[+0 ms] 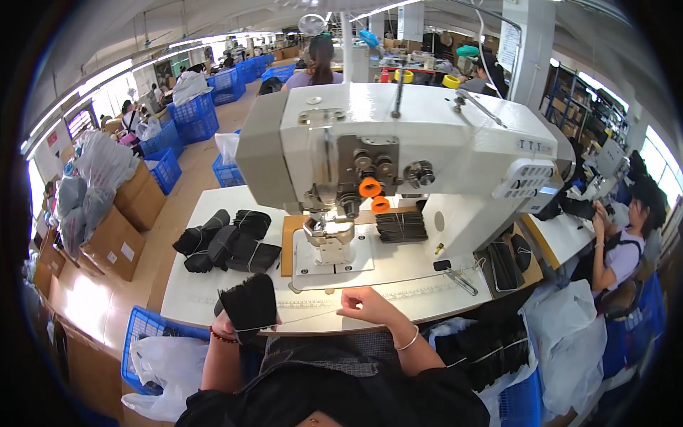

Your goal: Organizing and stacking black shoe components on a factory workbench.

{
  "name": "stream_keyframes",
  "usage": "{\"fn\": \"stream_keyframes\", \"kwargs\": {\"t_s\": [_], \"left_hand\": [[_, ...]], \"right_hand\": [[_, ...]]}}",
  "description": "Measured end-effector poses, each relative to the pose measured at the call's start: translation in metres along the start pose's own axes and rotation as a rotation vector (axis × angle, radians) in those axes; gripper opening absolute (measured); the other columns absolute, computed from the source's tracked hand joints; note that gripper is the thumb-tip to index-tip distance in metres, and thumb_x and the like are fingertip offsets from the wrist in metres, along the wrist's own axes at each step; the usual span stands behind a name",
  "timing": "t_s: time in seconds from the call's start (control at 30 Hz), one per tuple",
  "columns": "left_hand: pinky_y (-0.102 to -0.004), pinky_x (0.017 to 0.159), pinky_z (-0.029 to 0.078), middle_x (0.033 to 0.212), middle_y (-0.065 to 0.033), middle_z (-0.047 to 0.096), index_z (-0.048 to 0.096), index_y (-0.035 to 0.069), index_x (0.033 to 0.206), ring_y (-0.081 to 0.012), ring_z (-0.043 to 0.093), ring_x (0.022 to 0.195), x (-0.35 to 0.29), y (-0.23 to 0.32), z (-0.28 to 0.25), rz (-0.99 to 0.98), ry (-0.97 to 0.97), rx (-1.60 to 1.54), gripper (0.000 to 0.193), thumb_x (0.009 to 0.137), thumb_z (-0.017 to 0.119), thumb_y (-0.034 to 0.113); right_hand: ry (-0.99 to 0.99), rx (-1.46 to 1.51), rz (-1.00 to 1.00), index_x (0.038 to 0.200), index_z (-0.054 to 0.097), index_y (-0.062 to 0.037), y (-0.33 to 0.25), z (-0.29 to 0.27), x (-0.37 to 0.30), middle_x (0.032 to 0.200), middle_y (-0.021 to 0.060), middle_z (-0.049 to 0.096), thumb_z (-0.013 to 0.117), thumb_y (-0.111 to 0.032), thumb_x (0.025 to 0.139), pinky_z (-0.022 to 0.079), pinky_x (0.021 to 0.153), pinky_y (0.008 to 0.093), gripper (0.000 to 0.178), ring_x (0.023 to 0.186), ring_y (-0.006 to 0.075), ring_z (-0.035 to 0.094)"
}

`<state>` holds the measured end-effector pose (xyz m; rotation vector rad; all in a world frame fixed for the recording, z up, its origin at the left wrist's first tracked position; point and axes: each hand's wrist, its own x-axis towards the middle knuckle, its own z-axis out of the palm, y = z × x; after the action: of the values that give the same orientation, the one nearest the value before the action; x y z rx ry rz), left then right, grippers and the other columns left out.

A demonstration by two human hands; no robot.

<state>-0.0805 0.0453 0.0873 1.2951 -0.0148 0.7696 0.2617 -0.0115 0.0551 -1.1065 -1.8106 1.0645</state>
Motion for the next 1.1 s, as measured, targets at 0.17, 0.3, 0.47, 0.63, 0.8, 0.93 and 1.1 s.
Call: {"fn": "stream_keyframes", "kwargs": {"t_s": [0.17,0.3,0.47,0.63,0.8,0.93,1.1], "left_hand": [[-0.0462,0.071,0.059,0.103,-0.0266,0.063,0.055,-0.005,0.117,-0.0350,0.068,0.089,0.023,-0.009,-0.003,0.022,-0.145,-0.148,0.094,0.065,0.086,0.067],[-0.0452,0.112,0.034,0.142,-0.0267,0.051,0.037,-0.012,0.150,-0.0376,0.051,0.129,0.058,0.021,-0.006,-0.111,-0.698,0.273,0.118,0.067,0.088,0.054],[-0.0402,0.100,0.047,0.131,-0.0161,0.057,0.047,0.006,0.149,-0.0340,0.060,0.119,0.072,0.033,0.051,-0.507,-0.400,1.095,0.096,0.073,0.085,0.050],[-0.0447,0.089,0.054,0.120,-0.0149,0.060,0.051,0.009,0.145,-0.0381,0.064,0.109,0.073,-0.008,0.056,-0.516,-0.016,1.390,0.090,0.071,0.085,0.050],[-0.0455,0.087,0.052,0.116,-0.0191,0.058,0.052,0.002,0.133,-0.0394,0.062,0.107,0.087,-0.061,0.051,-0.201,0.390,1.469,0.077,0.069,0.088,0.027],[-0.0450,0.086,0.052,0.116,-0.0179,0.058,0.052,0.002,0.125,-0.0391,0.062,0.106,0.092,-0.083,0.045,-0.333,0.373,1.353,0.072,0.069,0.088,0.030],[-0.0450,0.087,0.053,0.117,-0.0187,0.060,0.052,0.002,0.122,-0.0397,0.063,0.108,0.101,-0.087,0.061,-0.218,0.153,1.271,0.073,0.064,0.091,0.025]], "right_hand": [[-0.098,1.432,-0.568,0.101,0.062,-0.0021,0.022,0.020,0.002,0.074,-0.0006,0.052,0.069,-0.040,0.096,0.045,0.074,0.0347,0.039,0.074,0.0126,0.049],[-0.423,1.397,-0.112,0.159,0.029,-0.0043,-0.022,0.031,0.011,0.089,0.0020,0.054,0.065,-0.062,0.091,0.041,0.063,0.0257,0.096,0.067,0.0096,0.045],[-0.418,0.540,0.029,0.160,0.032,-0.0140,-0.051,-0.013,-0.002,0.063,-0.0015,0.051,0.055,-0.040,0.106,0.039,0.052,0.0227,0.064,0.053,0.0075,0.044],[-0.322,0.126,0.108,0.159,0.035,-0.0199,-0.074,0.004,-0.028,0.072,0.0022,0.064,0.060,-0.019,0.099,0.046,0.059,0.0270,0.065,0.058,0.0096,0.054],[0.164,-0.161,-0.212,0.148,0.047,-0.0070,-0.054,0.060,-0.043,0.092,0.0106,0.064,0.067,-0.013,0.092,0.053,0.077,0.0391,0.060,0.085,0.0271,0.064],[0.365,-0.455,-0.298,0.121,0.064,-0.0025,-0.043,0.054,-0.042,0.105,0.0112,0.064,0.072,-0.012,0.086,0.053,0.087,0.0403,0.037,0.101,0.0304,0.062],[0.480,-0.801,-0.252,0.141,0.050,-0.0052,-0.063,0.011,-0.052,0.138,0.0163,0.053,0.085,-0.023,0.073,0.038,0.113,0.0537,0.078,0.129,0.0324,0.052]]}}
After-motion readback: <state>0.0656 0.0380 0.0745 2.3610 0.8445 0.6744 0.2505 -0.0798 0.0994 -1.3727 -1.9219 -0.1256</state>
